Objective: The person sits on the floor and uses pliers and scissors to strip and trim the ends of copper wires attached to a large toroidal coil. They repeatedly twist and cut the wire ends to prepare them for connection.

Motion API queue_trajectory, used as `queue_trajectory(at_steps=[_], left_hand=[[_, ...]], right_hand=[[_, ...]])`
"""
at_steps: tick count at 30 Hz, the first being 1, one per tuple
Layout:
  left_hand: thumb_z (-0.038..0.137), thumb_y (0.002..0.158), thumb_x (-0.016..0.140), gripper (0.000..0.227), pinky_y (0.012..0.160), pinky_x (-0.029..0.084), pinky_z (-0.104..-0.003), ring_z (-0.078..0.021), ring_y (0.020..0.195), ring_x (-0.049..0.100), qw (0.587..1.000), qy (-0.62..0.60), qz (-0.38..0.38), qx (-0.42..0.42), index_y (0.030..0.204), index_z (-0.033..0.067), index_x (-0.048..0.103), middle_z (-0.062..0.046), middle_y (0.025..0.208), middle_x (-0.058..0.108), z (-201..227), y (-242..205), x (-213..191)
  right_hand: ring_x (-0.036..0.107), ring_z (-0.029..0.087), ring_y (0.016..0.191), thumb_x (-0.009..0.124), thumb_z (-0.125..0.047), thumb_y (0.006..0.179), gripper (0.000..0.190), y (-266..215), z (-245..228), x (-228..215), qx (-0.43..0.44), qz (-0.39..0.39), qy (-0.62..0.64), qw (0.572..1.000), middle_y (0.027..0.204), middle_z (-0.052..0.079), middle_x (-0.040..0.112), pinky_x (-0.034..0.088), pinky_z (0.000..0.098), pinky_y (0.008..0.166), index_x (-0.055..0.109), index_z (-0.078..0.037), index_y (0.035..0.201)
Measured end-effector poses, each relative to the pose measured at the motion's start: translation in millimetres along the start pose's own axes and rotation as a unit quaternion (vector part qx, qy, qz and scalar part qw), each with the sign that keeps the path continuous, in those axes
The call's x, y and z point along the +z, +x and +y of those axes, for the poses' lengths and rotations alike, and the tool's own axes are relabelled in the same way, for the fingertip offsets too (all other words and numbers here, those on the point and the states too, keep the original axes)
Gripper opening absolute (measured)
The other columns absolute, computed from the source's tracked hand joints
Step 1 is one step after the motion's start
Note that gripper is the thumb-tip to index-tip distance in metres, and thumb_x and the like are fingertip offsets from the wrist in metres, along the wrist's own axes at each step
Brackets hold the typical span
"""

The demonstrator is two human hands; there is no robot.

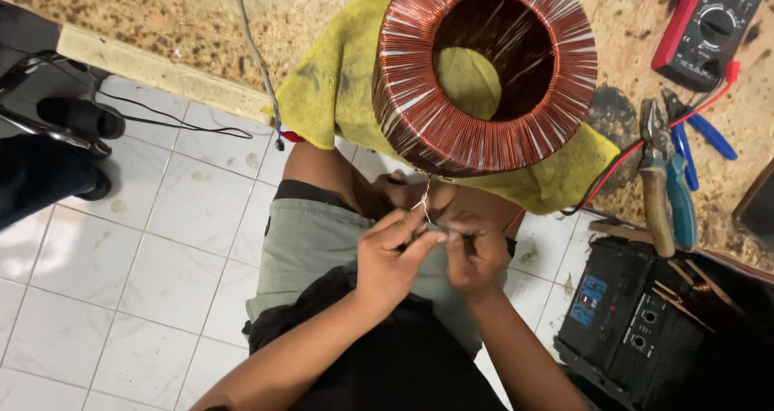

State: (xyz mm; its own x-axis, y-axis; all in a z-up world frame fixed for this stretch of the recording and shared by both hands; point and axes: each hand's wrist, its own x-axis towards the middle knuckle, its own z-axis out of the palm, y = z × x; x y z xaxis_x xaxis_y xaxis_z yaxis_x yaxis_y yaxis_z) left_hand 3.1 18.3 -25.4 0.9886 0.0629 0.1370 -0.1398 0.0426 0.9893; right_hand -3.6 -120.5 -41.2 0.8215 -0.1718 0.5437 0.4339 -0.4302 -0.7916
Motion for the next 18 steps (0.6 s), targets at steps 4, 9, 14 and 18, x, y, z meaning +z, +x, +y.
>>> queue_trajectory(at_steps=[4,9,14,18], left_hand=[[0.006,0.079,0.089,0.037,0.060,0.052,-0.031,-0.0180,0.062,0.063,1.000,-0.010,0.000,-0.001,0.114,0.0039,0.078,-0.013,0.074,0.070,-9.5,2.3,-0.5],[0.009,0.073,0.093,0.050,0.056,0.051,-0.030,-0.0169,0.058,0.061,0.999,-0.012,-0.036,0.007,0.120,0.0050,0.077,-0.011,0.074,0.070,-20.7,-0.9,-5.7],[0.010,0.073,0.093,0.053,0.056,0.051,-0.031,-0.0175,0.059,0.061,0.999,-0.022,-0.038,0.004,0.123,0.0067,0.074,-0.012,0.077,0.071,-13.0,1.6,-3.6],[0.011,0.075,0.092,0.060,0.057,0.050,-0.028,-0.0134,0.059,0.057,0.996,-0.059,-0.063,-0.014,0.130,0.0085,0.071,-0.011,0.076,0.069,-12.0,2.1,-9.3]], right_hand=[[0.058,0.021,0.043,0.068,-0.001,0.095,0.009,21.7,6.1,-4.1,-0.053,-0.046,-0.074,0.995,0.063,0.008,0.066,0.049,0.0287,0.046,0.073,0.005,0.101],[0.051,0.021,0.040,0.072,-0.002,0.088,0.007,29.0,0.4,-11.2,-0.149,-0.060,-0.078,0.984,0.063,0.003,0.064,0.052,0.0290,0.048,0.077,0.000,0.093],[0.057,0.018,0.048,0.065,-0.002,0.087,0.017,39.3,-1.1,-19.3,-0.182,-0.111,-0.125,0.969,0.067,-0.001,0.064,0.055,0.0281,0.053,0.079,-0.006,0.096],[0.045,0.013,0.040,0.059,-0.005,0.090,0.016,52.6,-18.5,-23.5,-0.224,-0.094,-0.143,0.960,0.060,-0.003,0.056,0.050,0.0247,0.049,0.074,-0.007,0.087]])
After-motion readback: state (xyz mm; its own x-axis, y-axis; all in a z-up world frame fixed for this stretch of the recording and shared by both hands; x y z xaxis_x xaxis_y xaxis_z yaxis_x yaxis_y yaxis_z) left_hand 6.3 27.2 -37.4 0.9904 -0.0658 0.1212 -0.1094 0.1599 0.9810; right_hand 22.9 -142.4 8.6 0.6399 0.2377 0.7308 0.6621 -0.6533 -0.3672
